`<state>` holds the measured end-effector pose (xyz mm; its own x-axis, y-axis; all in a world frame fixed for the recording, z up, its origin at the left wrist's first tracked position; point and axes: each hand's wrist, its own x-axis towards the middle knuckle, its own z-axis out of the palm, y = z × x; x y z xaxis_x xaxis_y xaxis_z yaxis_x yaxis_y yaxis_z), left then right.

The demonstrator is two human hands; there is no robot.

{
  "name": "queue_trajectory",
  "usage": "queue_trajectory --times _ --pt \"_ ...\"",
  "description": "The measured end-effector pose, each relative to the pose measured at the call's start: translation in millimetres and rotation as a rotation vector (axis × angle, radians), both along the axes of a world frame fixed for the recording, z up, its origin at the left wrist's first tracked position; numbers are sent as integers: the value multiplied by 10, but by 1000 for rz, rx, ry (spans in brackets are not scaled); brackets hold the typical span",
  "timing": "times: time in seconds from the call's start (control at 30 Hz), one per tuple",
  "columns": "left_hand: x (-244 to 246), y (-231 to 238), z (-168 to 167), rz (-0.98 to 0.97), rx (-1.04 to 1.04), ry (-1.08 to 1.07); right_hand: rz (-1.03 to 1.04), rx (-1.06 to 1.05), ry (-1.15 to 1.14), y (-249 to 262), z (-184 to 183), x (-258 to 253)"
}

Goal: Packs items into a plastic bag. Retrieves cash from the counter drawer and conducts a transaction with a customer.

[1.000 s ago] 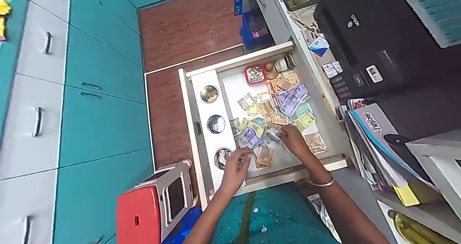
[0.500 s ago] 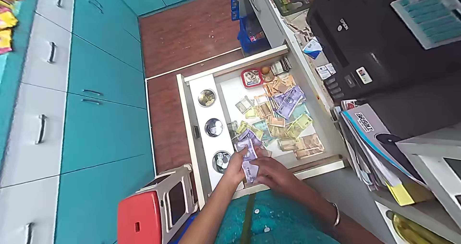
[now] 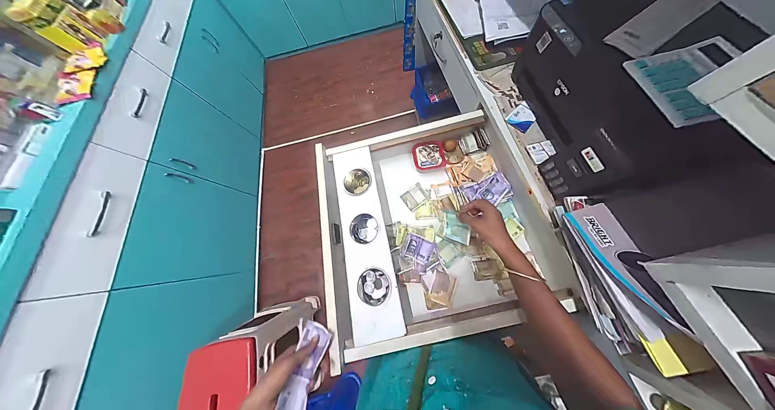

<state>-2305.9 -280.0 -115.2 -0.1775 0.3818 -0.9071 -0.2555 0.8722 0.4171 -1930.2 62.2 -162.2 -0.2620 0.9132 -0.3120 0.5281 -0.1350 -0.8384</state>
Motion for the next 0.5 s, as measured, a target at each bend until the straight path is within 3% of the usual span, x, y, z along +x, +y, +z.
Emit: queue_trajectory --times 0.23,0.4,0.5 --pt "116 125 -140 -23 29 -120 -259 -303 693 -610 519 329" --pt "516 457 -64 -151 79 -262 -222 -373 717 -1210 797 305" --pt "883 743 70 -360 134 -356 -201 -309 680 -1674 960 236"
